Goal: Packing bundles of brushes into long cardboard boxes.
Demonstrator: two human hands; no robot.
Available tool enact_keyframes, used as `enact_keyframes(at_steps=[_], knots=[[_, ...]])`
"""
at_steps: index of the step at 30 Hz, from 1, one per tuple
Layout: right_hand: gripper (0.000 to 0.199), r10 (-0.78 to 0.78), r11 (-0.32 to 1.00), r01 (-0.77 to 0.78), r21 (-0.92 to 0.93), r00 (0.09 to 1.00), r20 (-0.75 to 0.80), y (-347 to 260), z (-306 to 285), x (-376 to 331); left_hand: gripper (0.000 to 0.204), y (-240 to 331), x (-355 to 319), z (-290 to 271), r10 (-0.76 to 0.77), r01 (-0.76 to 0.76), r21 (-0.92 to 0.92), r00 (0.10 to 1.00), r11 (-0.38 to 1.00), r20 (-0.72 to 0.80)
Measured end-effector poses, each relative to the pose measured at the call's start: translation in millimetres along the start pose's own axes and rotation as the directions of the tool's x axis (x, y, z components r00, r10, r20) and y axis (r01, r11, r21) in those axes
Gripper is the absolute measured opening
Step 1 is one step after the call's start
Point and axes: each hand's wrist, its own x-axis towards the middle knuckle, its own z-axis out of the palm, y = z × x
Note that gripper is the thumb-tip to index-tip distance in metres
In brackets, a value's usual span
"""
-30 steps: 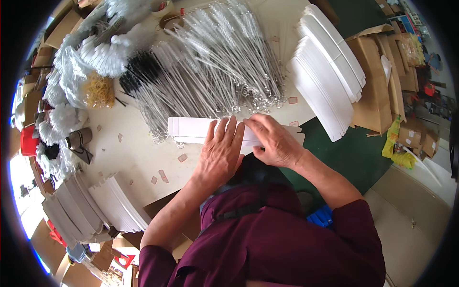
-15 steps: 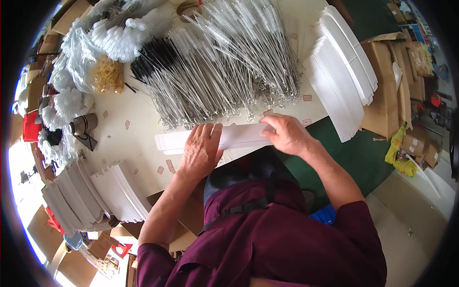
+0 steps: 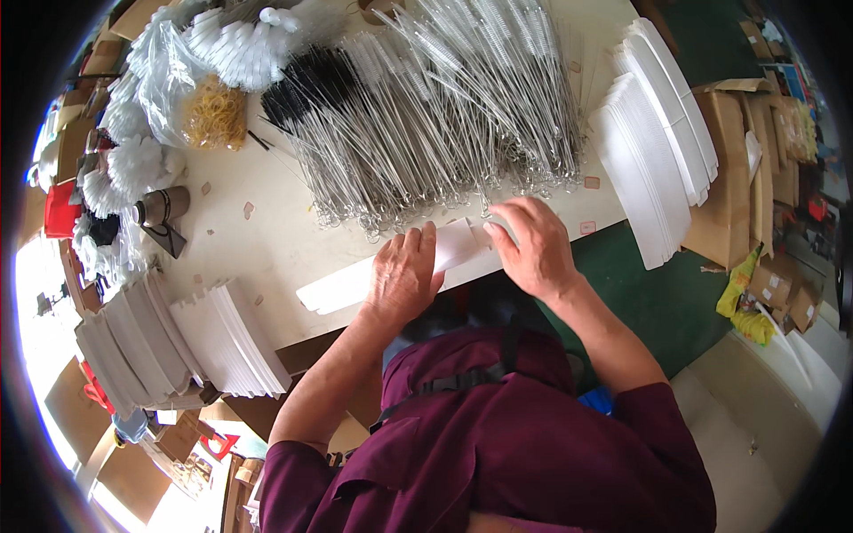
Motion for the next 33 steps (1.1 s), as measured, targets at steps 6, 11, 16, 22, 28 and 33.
enact_keyframes(at_steps=[6, 11, 16, 22, 28, 33], knots=[[0.038, 0.146, 0.985, -0.146, 0.09, 0.989, 0.016, -24.9, 31.4, -21.6, 0.076, 0.8, 2.2, 4.0, 0.014, -0.013, 0.012, 0.999, 1.0, -0.039], [0.039, 0.374, 0.849, -0.395, 0.351, 0.918, 0.129, -24.2, 51.1, -26.2, 0.069, -1.2, -2.6, 11.2, 0.014, -0.01, 0.069, 0.998, 0.998, -0.058], [0.034, 0.451, 0.668, -0.581, 0.465, 0.813, 0.368, -8.2, 44.5, -20.7, 0.073, -6.8, -13.2, 18.7, 0.102, -0.088, 0.138, 0.989, 0.987, -0.102], [0.038, 0.353, 0.262, -0.776, 0.574, 0.63, 0.692, -1.5, 32.9, -15.0, 0.077, -10.7, -17.1, 24.9, 0.133, -0.123, 0.1, 0.987, 0.987, -0.091], [0.032, 0.342, -0.037, -0.892, 0.45, 0.412, 0.844, 3.2, 26.4, -10.7, 0.072, -12.4, -23.2, 29.3, 0.166, -0.165, 0.021, 0.983, 0.986, -0.084], [0.044, 0.465, 0.469, -0.79, 0.395, 0.601, 0.65, -12.8, 12.1, -15.4, 0.065, -15.5, -19.8, 21.1, 0.069, -0.066, -0.069, 0.997, 0.995, 0.035]])
